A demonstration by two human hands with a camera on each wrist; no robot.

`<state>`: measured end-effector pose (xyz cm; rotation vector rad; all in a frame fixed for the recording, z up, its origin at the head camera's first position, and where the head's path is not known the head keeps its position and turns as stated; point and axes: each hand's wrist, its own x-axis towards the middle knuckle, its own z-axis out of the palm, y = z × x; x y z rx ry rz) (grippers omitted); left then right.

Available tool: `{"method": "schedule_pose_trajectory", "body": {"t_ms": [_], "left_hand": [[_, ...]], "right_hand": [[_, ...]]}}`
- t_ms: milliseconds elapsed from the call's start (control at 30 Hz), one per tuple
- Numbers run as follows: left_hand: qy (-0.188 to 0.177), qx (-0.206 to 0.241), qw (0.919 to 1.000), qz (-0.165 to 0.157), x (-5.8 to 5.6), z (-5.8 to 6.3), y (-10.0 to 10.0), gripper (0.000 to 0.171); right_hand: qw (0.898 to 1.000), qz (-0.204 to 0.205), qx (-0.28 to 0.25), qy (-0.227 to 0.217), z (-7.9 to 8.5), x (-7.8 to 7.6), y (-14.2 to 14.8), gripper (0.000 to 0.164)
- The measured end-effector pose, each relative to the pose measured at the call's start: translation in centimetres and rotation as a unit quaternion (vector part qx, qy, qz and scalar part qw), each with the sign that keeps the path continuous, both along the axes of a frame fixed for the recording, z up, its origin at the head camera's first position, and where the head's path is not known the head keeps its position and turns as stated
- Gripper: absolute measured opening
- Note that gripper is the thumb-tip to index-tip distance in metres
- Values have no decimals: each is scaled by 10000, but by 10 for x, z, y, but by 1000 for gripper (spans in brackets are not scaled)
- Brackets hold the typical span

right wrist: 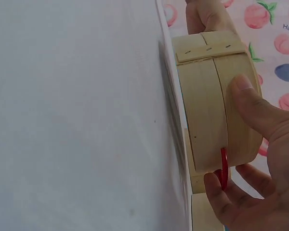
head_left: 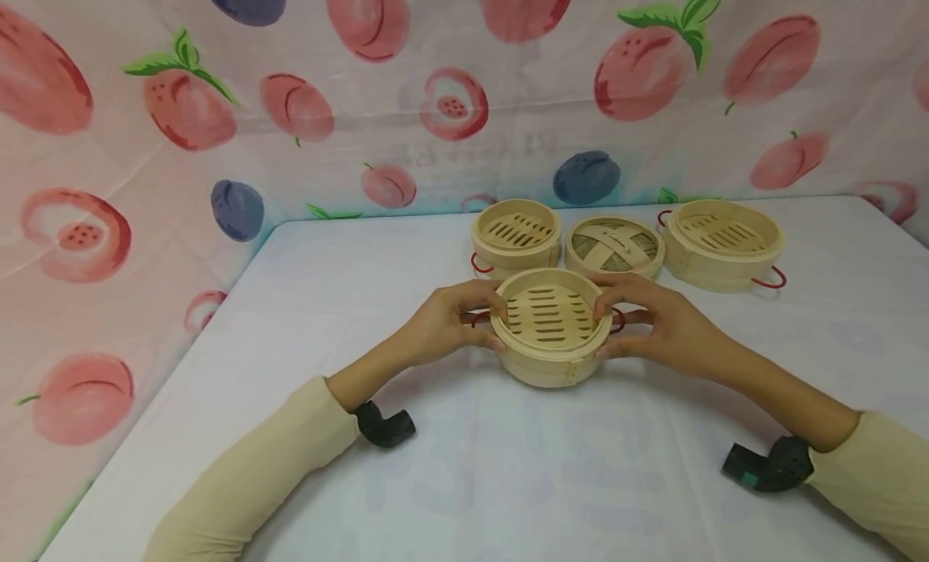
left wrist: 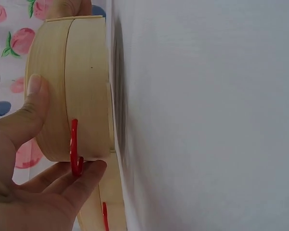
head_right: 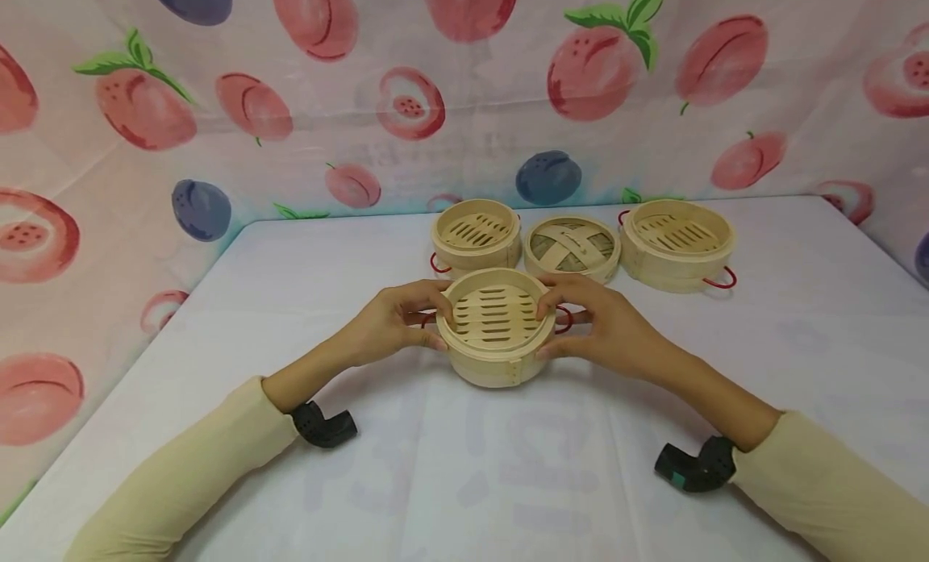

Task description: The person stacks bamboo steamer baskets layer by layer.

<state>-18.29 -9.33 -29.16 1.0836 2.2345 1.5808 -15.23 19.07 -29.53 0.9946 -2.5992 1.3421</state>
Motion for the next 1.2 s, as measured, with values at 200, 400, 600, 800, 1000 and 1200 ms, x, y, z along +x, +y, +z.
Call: {"method": "schedule_pose_trajectory", "body": {"t_ms": [200, 400, 600, 800, 1000, 1200], "left_hand": [[99, -62, 9999, -120, -3, -3, 1, 30], [29, -244, 9996, -104, -6, -5, 0, 31], [-43, -363, 9992, -152, -8, -5, -1, 32], [5, -471, 9988, -115, -13, -1, -6, 37], [286, -443, 9981, 320, -23, 3, -14, 38], [384, -352, 9938, 986, -52, -7, -23, 45]], "right_hand": [[9995, 172, -233, 125, -8, -2, 0, 36], [9991, 217, -315, 157, -13, -2, 0, 38], [9979, 334, -491, 267, -26, -10, 6, 41], [9980, 329, -507, 206, -40, -20, 13, 43], [9968, 442, -614, 247, -42, -20, 13, 45], [9955, 504, -741, 298, -43, -20, 13, 46]]}}
